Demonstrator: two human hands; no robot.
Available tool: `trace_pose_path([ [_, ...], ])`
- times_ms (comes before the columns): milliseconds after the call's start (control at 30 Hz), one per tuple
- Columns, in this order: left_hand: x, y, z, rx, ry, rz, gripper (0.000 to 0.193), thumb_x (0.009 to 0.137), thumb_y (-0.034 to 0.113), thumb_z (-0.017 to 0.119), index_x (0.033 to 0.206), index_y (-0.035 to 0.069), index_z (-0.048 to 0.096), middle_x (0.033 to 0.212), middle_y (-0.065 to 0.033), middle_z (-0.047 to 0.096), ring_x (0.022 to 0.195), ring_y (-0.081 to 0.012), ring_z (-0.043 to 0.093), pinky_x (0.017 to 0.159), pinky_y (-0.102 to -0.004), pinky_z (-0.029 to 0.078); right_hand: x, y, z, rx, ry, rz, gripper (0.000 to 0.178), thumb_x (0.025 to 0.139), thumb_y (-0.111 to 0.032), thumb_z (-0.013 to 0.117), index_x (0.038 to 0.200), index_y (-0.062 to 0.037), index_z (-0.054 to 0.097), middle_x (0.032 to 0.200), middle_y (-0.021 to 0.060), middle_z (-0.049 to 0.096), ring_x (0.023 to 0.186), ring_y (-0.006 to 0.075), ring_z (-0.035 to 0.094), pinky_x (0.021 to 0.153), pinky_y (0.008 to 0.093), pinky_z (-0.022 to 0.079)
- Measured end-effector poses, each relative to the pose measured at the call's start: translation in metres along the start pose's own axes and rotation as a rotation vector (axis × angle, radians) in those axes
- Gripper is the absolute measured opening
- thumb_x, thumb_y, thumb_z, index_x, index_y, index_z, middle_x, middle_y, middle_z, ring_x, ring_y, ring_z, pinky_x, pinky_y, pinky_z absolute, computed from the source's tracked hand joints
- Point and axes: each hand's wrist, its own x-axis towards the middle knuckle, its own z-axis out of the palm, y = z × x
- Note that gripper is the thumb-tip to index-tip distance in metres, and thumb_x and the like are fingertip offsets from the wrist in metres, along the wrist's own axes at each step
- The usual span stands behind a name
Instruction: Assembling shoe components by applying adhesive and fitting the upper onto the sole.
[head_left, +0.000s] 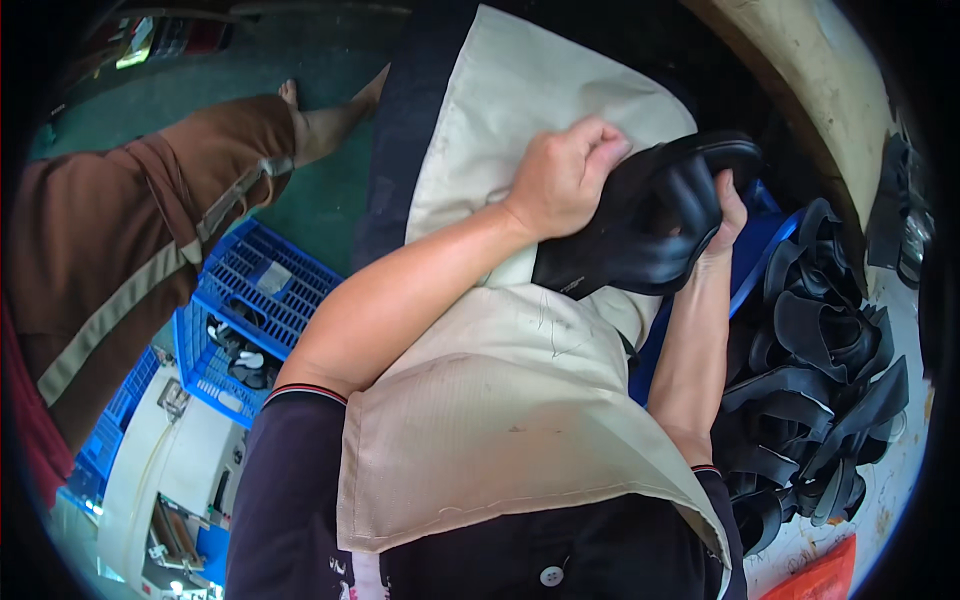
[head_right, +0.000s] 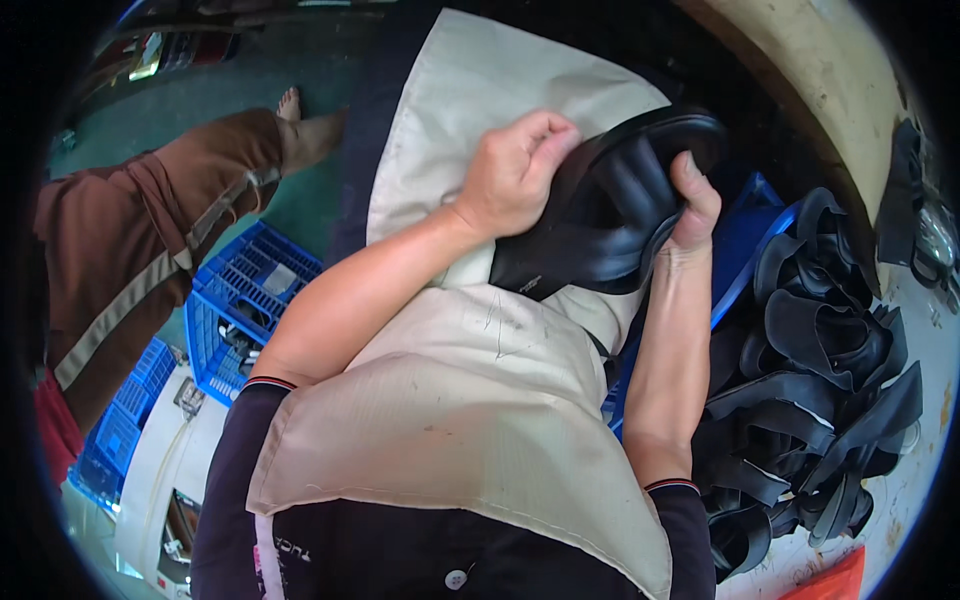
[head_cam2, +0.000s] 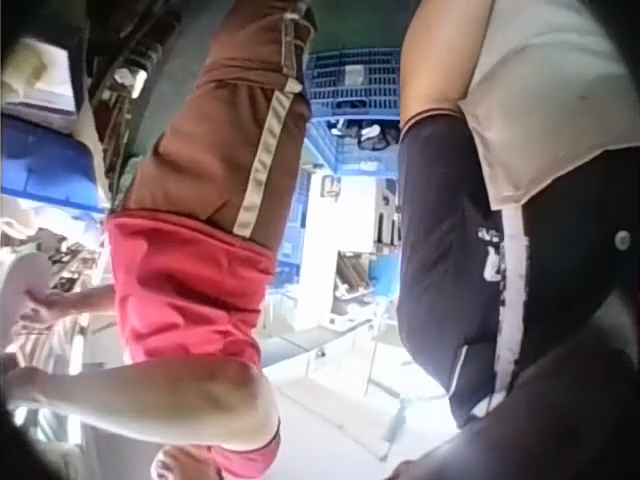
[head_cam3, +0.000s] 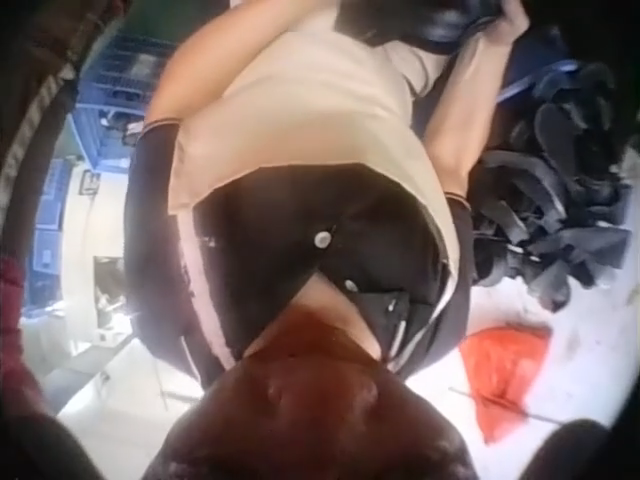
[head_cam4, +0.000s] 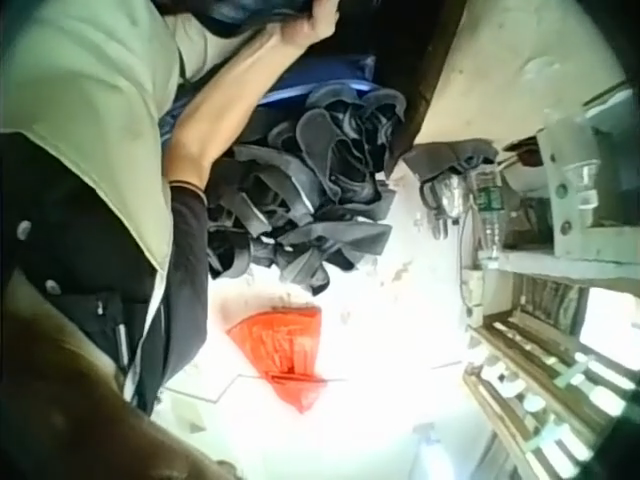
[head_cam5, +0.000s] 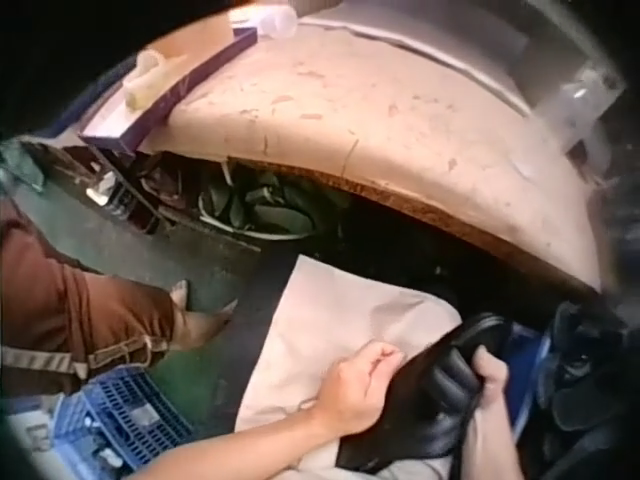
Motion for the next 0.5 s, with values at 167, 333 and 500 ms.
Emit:
trace_pose_path([
  [167,0.002,0.034,0.032,-0.022,-0.019,0.061,0.016,0.095,0.012,0.057,0.087,0.002,0.066,0.064,-0.0124,0.062,0.054,-0.0327,0.055,0.056,-0.0382,0.045,-0.010,-0.024,-0.010,-0.383,0.052,-0.079,0.052,0.081,-0.032,0.074,0.117,0.0030,0.065,0.114,0.0207,0.070,0.093,0.0283,0.069,0.084,0.0360,0.056],
  [333,0.004,0.075,0.028,0.294,-0.077,-0.009,0.021,0.099,0.018,0.058,0.090,0.001,0.068,0.069,-0.0109,0.066,0.054,-0.0292,0.056,0.056,-0.0357,0.046,-0.021,-0.044,0.098,-0.478,0.158,-0.105,0.032,0.081,-0.013,0.065,0.108,0.0055,0.068,0.093,0.0098,0.071,0.078,0.0161,0.061,0.072,0.0255,0.048],
  [500,0.046,0.207,0.008,-0.021,0.085,-0.084,0.035,0.107,0.030,0.053,0.107,-0.001,0.070,0.089,-0.0087,0.073,0.074,-0.0139,0.064,0.068,-0.0278,0.052,-0.039,-0.065,0.156,-0.764,0.172,-0.154,0.025,0.088,-0.016,0.065,0.100,0.0043,0.072,0.094,0.0094,0.072,0.078,0.0149,0.059,0.071,0.0252,0.046],
])
